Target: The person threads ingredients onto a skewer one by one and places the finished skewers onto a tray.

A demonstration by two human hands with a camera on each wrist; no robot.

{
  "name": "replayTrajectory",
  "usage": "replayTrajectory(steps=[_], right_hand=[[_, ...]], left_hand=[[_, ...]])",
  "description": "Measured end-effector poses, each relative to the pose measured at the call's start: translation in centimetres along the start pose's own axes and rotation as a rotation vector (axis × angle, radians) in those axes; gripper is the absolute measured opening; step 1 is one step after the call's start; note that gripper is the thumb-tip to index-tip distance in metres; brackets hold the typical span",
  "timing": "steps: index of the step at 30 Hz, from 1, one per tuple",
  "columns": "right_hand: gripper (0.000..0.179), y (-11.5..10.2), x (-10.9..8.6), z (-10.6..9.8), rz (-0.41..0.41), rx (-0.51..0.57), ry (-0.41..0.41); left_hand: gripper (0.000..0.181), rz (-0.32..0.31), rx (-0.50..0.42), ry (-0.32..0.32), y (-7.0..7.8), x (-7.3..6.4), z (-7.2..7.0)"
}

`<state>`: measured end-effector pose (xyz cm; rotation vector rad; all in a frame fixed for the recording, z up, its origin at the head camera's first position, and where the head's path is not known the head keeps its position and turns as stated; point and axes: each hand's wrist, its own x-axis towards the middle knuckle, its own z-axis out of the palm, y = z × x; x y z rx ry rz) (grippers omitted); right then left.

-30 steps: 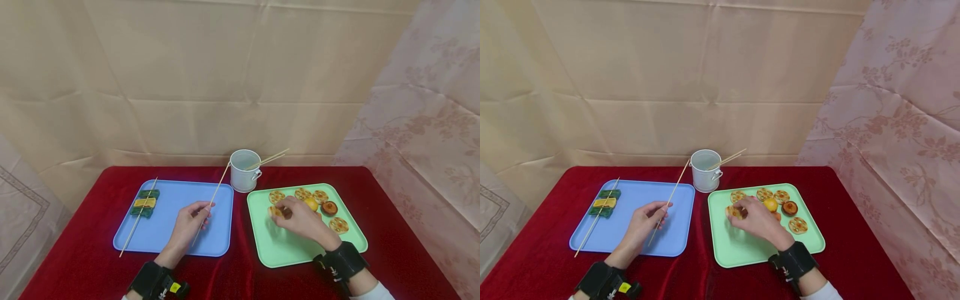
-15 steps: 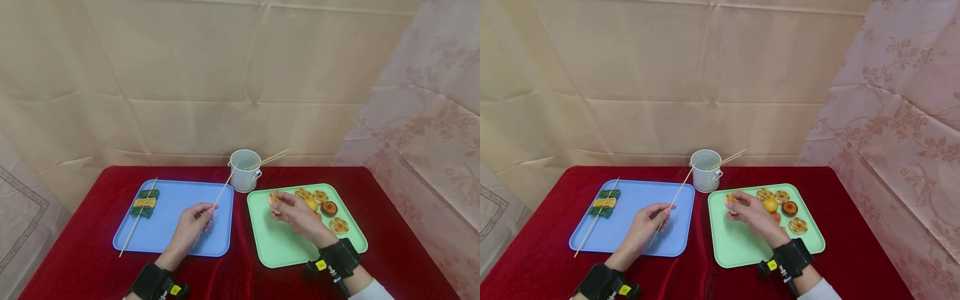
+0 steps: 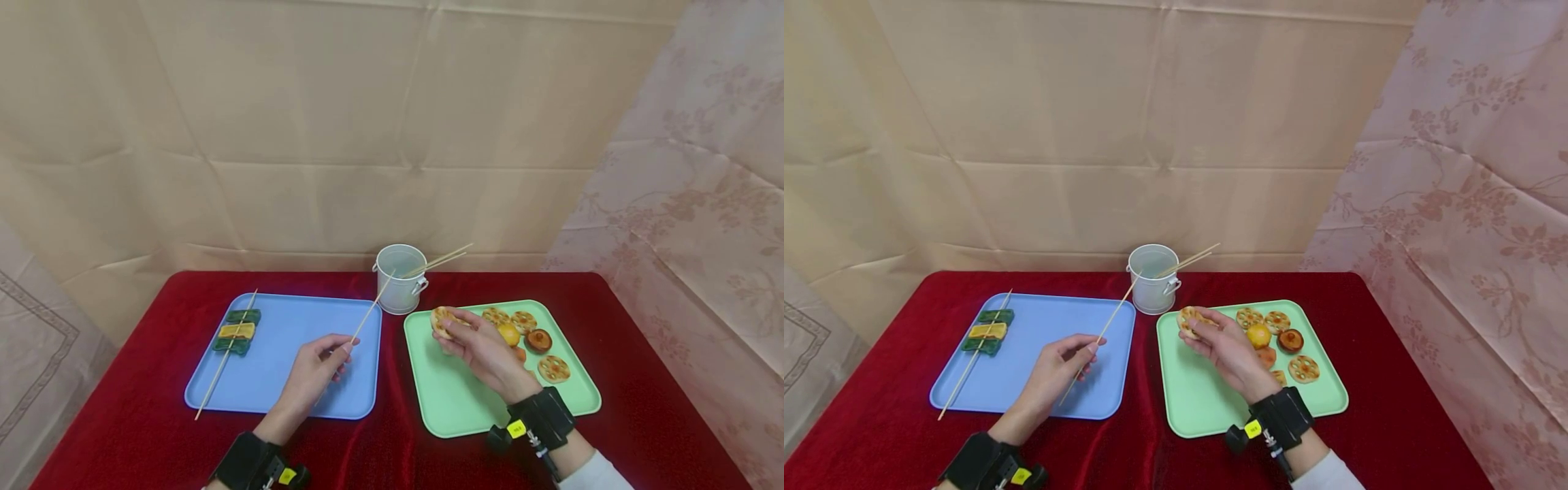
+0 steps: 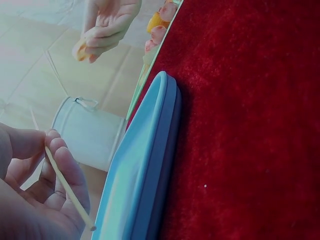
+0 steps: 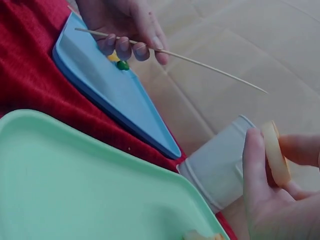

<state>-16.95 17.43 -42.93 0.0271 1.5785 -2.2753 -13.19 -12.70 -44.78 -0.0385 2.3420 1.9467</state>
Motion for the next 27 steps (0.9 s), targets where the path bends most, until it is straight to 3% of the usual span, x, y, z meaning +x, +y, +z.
replayTrajectory(steps=[6,13,20,27], right_hand=[[0.038,-0.1,0.5,0.5,-0.022,0.004,0.097],[0.019,-0.4,1.1,1.1,-0.029,0.066,0.203],[0.024,-0.7,1.3,1.4,-0.026,0.129,0.218],[0.024,-0.8,1.2,1.5,-0.012,0.179,0.195]], left_hand=[[0.016,0.058,0.083,-0.022,0.0,-0.2,0.2],[0.014,0.129,0.159,-0.091,0.2,-0.6,0.4],[0.012,0.189,0.232,-0.122,0.2,-0.8,0.6],[0.012,0.178,0.245,-0.114,0.0,-0.8,0.7]])
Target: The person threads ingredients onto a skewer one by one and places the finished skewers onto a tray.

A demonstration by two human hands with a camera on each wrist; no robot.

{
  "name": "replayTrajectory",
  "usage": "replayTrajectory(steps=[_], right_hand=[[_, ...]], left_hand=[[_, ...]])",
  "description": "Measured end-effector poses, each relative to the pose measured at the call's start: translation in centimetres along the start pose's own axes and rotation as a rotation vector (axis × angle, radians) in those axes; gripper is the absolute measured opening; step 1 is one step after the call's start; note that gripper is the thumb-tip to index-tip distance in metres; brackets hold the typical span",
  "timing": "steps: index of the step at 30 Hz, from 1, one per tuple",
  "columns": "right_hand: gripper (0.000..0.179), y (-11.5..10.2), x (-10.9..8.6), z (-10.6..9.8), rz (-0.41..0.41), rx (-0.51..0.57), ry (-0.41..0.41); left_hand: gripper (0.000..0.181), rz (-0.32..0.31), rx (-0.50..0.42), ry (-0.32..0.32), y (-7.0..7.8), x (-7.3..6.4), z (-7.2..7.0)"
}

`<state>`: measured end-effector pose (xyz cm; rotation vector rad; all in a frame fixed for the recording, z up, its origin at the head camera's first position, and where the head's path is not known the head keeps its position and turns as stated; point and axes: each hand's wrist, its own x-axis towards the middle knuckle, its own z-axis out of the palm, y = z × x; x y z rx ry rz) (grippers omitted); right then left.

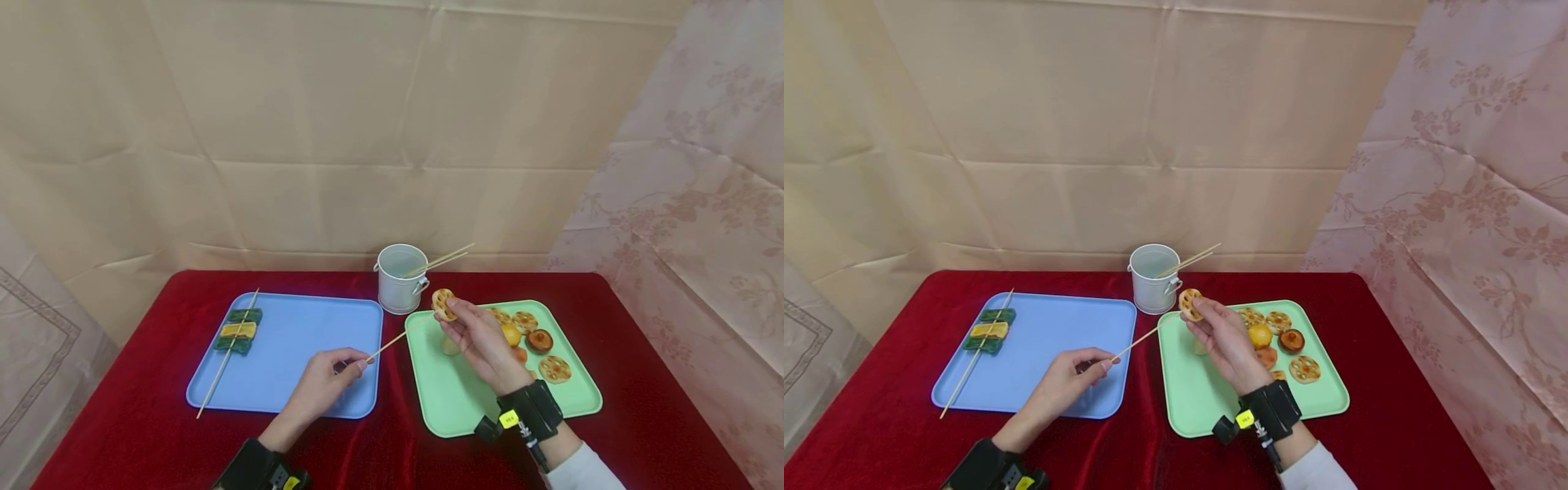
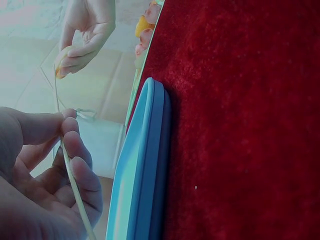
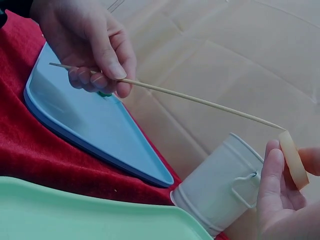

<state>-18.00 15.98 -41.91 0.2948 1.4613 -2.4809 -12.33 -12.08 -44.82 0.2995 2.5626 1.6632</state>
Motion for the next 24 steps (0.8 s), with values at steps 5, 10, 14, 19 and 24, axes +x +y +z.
replayTrajectory(steps=[5,10,14,19,24], right_hand=[[0.022,-0.02,-0.09,0.06,0.004,0.018,-0.006],[0.023,0.02,-0.09,0.03,-0.022,-0.007,-0.013],[0.019,0.08,-0.06,0.08,-0.062,-0.043,-0.002],[0.012,0.23,-0.12,0.33,-0.117,-0.088,-0.001],[0.008,0.49,-0.22,0.51,-0.146,-0.114,-0.023]], left_hand=[[0.012,-0.005,-0.001,0.003,0.04,0.02,0.0],[0.012,-0.023,-0.001,0.004,0.14,-0.03,0.02],[0.012,-0.039,-0.004,0.011,0.19,-0.09,0.14],[0.011,-0.059,-0.046,0.02,0.22,-0.19,0.5],[0.014,-0.075,-0.096,0.007,0.36,-0.26,0.85]])
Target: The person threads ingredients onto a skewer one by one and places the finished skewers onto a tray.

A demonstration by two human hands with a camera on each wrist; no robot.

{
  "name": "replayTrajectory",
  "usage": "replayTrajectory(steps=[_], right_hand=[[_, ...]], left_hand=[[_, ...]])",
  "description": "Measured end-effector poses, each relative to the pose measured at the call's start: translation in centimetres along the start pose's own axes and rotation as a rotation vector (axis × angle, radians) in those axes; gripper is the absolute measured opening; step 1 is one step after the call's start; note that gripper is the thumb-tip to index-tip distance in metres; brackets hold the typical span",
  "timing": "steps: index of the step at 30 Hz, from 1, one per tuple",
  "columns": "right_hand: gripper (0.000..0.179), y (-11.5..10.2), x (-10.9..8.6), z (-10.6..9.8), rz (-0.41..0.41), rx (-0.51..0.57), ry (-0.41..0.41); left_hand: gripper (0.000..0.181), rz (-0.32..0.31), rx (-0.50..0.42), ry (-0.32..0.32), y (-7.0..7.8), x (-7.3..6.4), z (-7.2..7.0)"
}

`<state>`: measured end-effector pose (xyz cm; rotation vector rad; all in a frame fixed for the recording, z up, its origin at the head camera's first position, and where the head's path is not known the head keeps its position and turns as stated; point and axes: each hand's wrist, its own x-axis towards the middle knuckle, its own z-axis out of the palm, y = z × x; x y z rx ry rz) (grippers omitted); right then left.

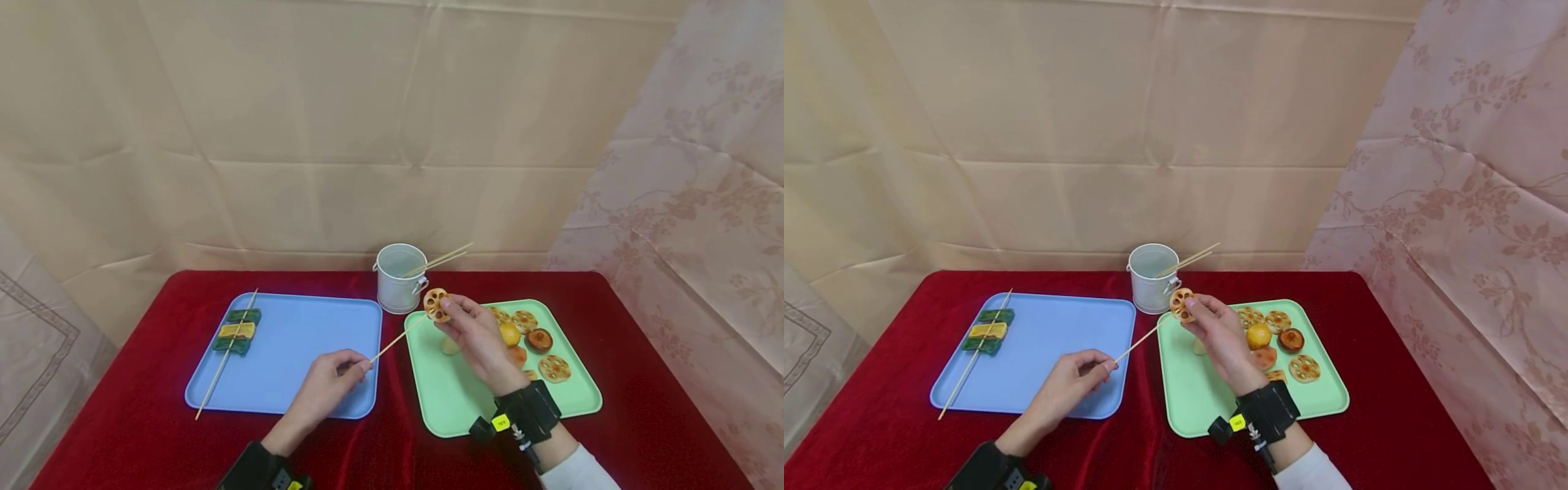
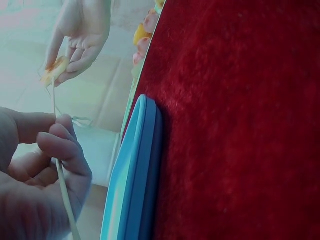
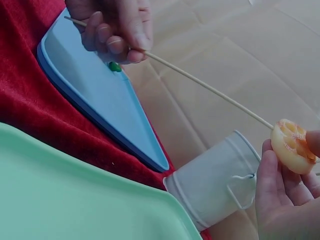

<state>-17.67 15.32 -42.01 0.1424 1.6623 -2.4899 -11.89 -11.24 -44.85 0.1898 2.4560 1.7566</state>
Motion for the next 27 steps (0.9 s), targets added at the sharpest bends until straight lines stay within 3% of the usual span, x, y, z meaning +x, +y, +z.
replayTrajectory(steps=[9,16,23,27], right_hand=[[0.011,0.6,-0.1,0.7,-0.019,-0.019,-0.024],[0.009,1.2,-0.1,1.4,-0.039,-0.063,-0.007],[0.029,1.2,-0.1,1.6,-0.057,-0.178,0.027],[0.031,1.2,-0.1,1.7,-0.055,-0.205,0.034]], left_hand=[[0.015,0.01,-0.045,-0.002,0.3,0.0,0.6],[0.013,0.005,-0.063,0.042,0.6,0.2,1.3],[0.01,0.026,-0.078,0.095,0.7,0.4,2.0],[0.011,0.033,-0.073,0.105,0.7,0.4,2.2]])
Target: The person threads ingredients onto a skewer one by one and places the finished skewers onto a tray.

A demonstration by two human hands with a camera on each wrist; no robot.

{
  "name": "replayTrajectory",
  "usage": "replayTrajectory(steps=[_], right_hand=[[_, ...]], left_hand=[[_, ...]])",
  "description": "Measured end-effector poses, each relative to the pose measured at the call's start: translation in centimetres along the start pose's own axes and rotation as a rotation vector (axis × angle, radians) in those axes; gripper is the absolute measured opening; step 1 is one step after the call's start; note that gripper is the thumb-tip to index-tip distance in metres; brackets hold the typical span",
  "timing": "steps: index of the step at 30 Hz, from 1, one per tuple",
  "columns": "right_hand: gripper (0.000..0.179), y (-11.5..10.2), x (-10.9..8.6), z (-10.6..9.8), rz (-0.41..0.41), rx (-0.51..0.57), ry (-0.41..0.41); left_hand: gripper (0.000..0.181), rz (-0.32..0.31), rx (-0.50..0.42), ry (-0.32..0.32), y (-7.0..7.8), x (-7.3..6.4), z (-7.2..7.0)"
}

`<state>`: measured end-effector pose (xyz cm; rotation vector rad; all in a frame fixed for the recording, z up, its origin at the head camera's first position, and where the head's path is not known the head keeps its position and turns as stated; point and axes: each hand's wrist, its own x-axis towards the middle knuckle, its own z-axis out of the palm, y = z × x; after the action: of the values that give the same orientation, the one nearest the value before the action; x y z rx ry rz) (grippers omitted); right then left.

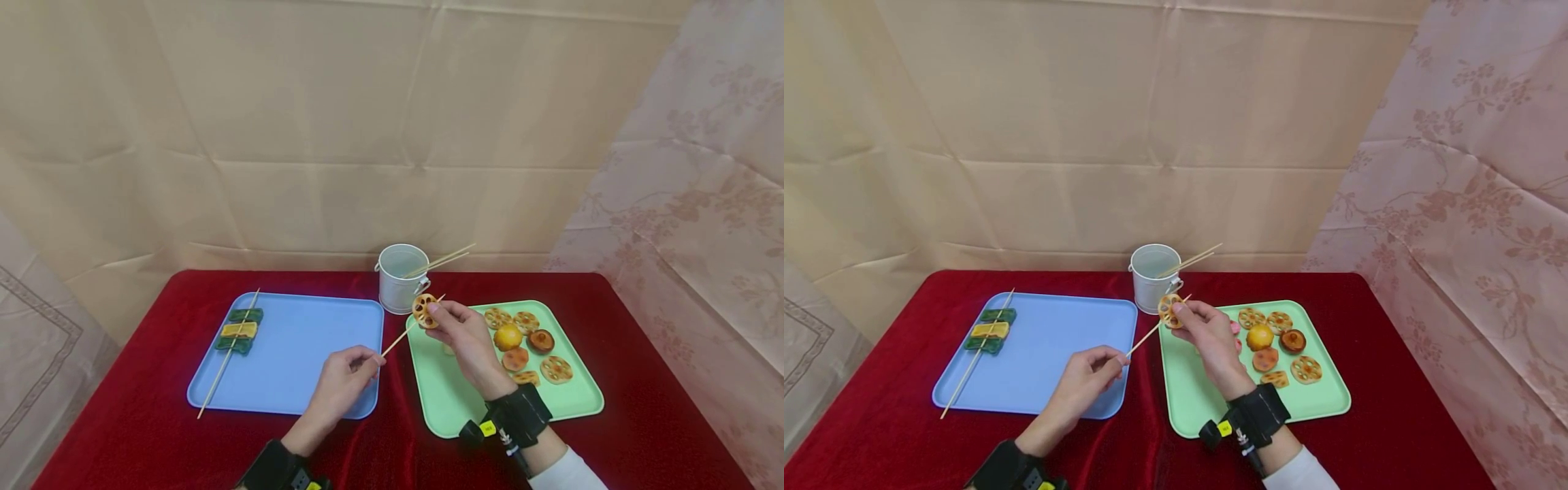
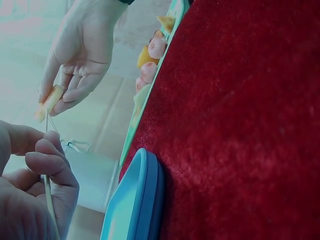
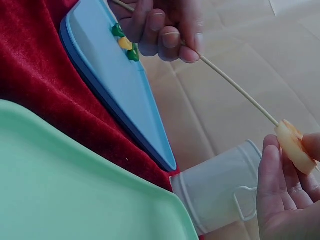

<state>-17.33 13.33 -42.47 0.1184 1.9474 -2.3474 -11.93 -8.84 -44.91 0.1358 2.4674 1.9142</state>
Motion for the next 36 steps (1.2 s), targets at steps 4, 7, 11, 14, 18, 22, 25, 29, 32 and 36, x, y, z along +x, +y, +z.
replayTrajectory(steps=[4,7,11,14,18,22,25,29,32,36], right_hand=[[0.031,0.1,-0.2,0.1,0.005,-0.032,-0.023],[0.032,0.2,-0.4,0.4,0.006,-0.057,-0.041],[0.031,0.5,-0.4,0.8,0.005,-0.063,-0.043],[0.03,0.6,-0.4,1.0,0.002,-0.057,-0.042],[0.029,0.7,-0.4,1.0,-0.013,-0.061,-0.047],[0.033,0.8,-0.4,1.1,-0.045,-0.06,-0.071],[0.037,0.7,-0.3,1.3,-0.078,-0.05,-0.087],[0.039,0.6,-0.2,1.6,-0.1,-0.039,-0.086],[0.038,0.5,-0.2,1.7,-0.094,-0.042,-0.082],[0.039,0.5,-0.3,1.6,-0.081,-0.04,-0.082]], left_hand=[[0.011,0.001,-0.013,0.002,0.2,0.1,0.2],[0.01,0.003,-0.025,0.006,0.3,0.1,0.3],[0.011,0.009,-0.018,0.014,0.4,0.2,0.5],[0.012,0.011,-0.011,0.017,0.4,0.3,0.6],[0.011,0.013,-0.01,0.022,0.4,0.4,0.7],[0.011,0.014,-0.01,0.024,0.5,0.4,0.8],[0.012,0.02,-0.014,0.019,0.6,0.4,0.9],[0.012,0.017,-0.038,0.01,0.9,0.4,1.1],[0.012,0.009,-0.051,0.01,0.9,0.5,1.2],[0.013,0.007,-0.059,0.013,0.9,0.4,1.3]])
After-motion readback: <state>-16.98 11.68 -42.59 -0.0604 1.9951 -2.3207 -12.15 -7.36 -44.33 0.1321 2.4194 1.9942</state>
